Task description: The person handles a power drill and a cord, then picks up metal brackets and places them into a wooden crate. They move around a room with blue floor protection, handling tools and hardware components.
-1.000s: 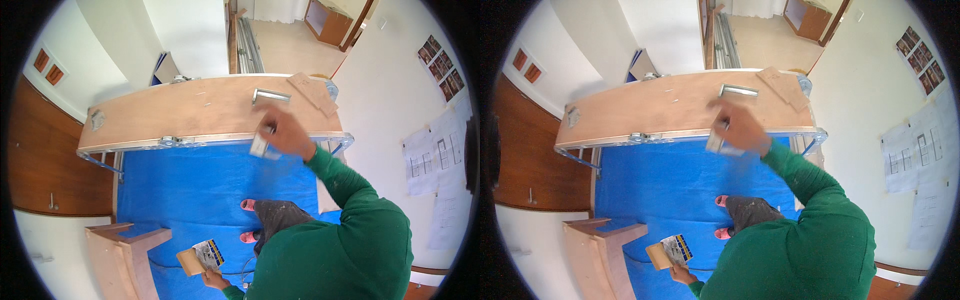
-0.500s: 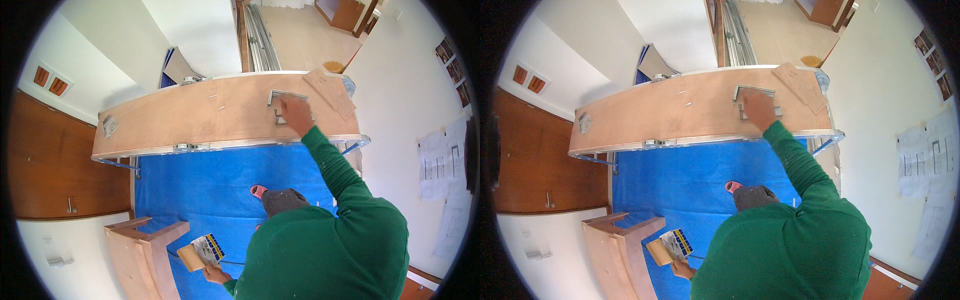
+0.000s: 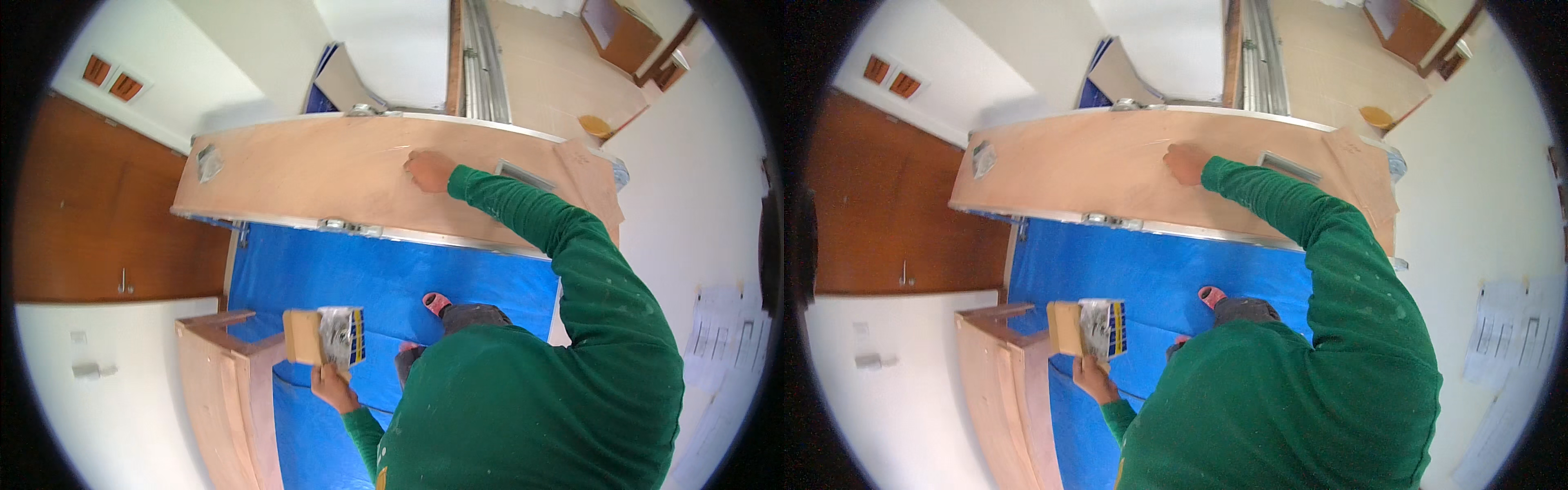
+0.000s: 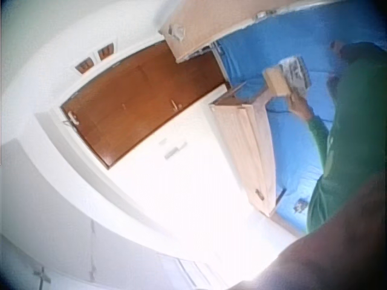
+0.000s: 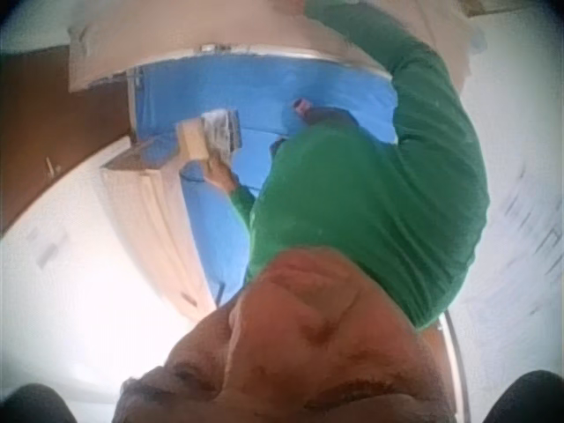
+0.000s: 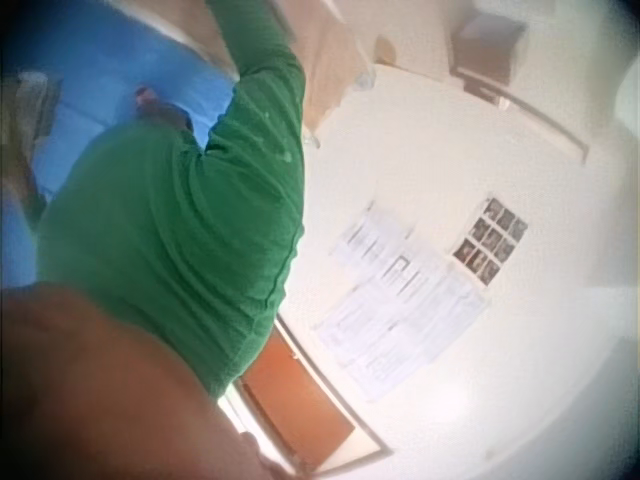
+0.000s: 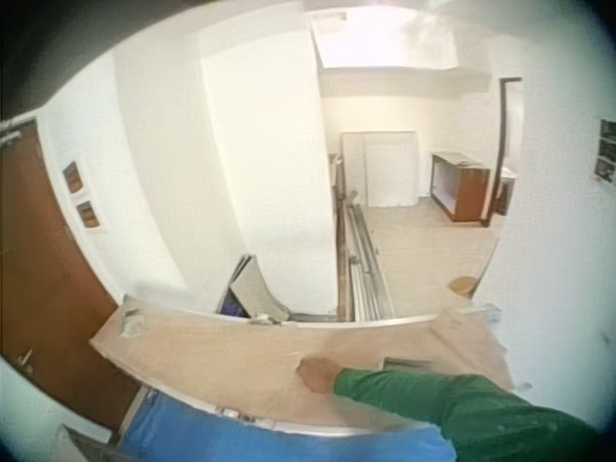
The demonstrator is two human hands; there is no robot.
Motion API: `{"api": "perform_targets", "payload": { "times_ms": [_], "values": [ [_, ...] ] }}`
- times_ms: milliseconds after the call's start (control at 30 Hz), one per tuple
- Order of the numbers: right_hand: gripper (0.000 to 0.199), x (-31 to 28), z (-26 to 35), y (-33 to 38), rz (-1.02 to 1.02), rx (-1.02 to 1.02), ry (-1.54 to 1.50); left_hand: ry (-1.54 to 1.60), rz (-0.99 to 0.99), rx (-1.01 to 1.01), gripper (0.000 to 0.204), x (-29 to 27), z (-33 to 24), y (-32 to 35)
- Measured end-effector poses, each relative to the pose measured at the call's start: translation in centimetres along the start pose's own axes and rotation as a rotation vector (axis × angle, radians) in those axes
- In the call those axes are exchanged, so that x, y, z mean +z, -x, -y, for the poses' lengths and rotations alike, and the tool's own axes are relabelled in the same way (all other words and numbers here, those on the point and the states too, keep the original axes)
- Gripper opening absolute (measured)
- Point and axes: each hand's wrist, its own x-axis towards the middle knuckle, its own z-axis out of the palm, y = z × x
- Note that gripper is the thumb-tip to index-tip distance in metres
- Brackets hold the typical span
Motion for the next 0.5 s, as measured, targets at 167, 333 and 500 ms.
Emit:
{"api": "perform_targets", "payload": {
  "times_ms": [167,333,500],
  "values": [
    [0.016,1.8,-0.7,-1.4,-0.034,-0.044,-0.111,-0.240,0.184,0.157,0.017,4.6,-3.1,-2.7],
    [0.027,-9.0,13.0,3.7,-0.020,-0.164,-0.638,-0.238,0.289,0.163,0.021,9.2,-5.9,-4.2],
    [0.027,-12.3,14.6,8.9,-0.227,-0.156,-0.367,-0.167,0.465,0.147,0.022,12.2,-7.1,-4.8]
  ]
}}
